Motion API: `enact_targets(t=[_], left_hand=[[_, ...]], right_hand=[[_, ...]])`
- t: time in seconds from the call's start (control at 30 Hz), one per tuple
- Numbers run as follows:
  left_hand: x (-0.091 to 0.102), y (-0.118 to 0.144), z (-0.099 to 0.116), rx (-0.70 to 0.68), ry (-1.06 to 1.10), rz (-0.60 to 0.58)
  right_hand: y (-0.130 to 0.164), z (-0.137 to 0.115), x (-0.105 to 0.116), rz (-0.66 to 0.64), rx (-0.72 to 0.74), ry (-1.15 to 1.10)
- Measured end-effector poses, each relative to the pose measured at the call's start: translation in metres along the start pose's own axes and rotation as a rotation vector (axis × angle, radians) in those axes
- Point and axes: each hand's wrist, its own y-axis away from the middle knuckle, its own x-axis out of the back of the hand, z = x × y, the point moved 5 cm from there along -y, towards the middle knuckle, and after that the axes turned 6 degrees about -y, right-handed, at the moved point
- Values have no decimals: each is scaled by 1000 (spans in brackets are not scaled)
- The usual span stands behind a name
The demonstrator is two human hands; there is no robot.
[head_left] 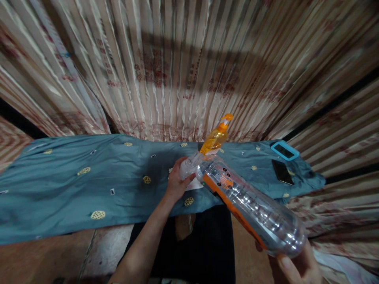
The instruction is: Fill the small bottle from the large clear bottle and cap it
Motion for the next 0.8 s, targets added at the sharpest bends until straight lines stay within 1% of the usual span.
enact_targets(t=[0.1, 0.17, 0.27, 0.33, 0.43, 0.53, 0.63, 0.8], left_hand=[[0, 0, 0, -9, 6, 6], [0, 0, 0, -14, 4, 8], [0, 0, 1, -6, -8, 7], [0, 0, 1, 0, -11, 4], [0, 0, 1, -5, 4, -3], [0, 1, 2, -6, 8, -6], [1, 0, 3, -4, 8, -6], [2, 0, 3, -4, -2, 1]], right_hand=[[2, -7, -6, 108, -92, -62], [3, -16, -14, 162, -128, -84], [5, -25, -23, 188, -145, -96], [5, -24, -22, 194, -148, -98], [2, -14, -14, 167, -132, -75], [-1, -2, -3, 109, -83, -15], [-2, 8, 7, 85, -48, 15], [-4, 16, 14, 34, 0, 28]])
